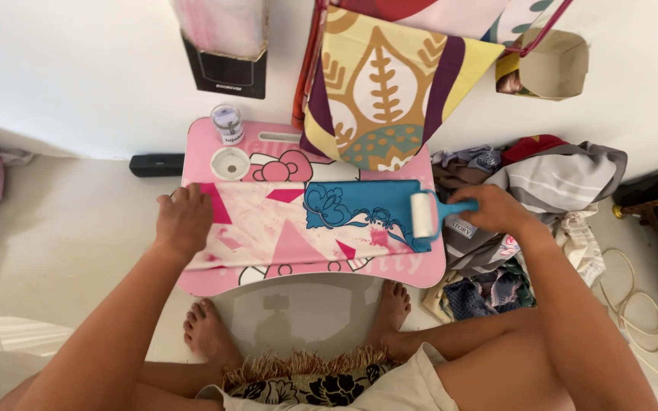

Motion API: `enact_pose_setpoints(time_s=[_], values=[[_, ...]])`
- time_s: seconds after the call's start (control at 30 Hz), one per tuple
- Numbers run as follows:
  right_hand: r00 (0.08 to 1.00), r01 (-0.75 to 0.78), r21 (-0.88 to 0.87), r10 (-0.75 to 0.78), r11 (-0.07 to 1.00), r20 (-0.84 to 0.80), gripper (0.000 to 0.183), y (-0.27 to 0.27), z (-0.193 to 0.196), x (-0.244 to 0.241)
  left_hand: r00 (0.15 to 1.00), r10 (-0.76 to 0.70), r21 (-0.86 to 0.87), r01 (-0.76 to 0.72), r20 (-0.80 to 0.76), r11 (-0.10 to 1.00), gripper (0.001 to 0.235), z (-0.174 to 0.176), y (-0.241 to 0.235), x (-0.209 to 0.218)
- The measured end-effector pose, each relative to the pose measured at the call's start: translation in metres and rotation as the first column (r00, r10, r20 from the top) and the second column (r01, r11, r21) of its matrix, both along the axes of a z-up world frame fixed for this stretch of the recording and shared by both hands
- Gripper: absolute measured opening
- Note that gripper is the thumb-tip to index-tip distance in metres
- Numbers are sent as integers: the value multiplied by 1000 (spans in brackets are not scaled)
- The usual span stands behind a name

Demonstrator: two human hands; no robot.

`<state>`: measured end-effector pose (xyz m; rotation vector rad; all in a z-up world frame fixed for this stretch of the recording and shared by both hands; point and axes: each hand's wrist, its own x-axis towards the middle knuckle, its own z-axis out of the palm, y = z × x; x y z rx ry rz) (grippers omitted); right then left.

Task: The person sits on the floor and uses a blue-handled lint roller to roll over a pink and white patterned fabric placed on a Hello Kitty tray. They repeatedly roll the fabric, fold it, and smooth it out with their hands.

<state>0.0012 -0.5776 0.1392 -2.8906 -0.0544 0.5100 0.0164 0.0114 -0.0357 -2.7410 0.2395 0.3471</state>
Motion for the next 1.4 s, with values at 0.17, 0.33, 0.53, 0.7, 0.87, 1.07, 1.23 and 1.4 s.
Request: enact_pose_setpoints(time_s=[0.17,0.33,0.53,0.7,0.87,1.07,1.23,1.4], values=[[996,-62,245,46,968,71,34,24,-26,36,992,-90,-125,78,-92,989,88,-3,-22,-4],[997,-78,232,70,970,41,31,11,-35,51,976,-36,-246,-19,-216,969,103,24,-18,-1],[999,7,207,-15,978,38,33,-42,-34,47,964,-16,-300,-67,-265,952,106,43,-19,0],[996,32,273,-55,961,75,33,-21,-24,40,962,-19,-277,-60,-272,959,106,41,-21,3],[993,-114,348,94,931,72,29,69,-5,39,972,10,-246,-69,-236,967,100,42,-30,12],[944,-328,398,303,857,127,31,177,-13,45,975,-15,-272,-47,-220,961,107,56,-49,14],[936,-344,456,337,821,100,29,196,-34,55,972,-22,-254,-40,-236,966,111,53,-49,10],[963,-253,403,268,879,19,32,126,-35,70,969,-22,-287,-51,-245,957,112,61,-38,7]])
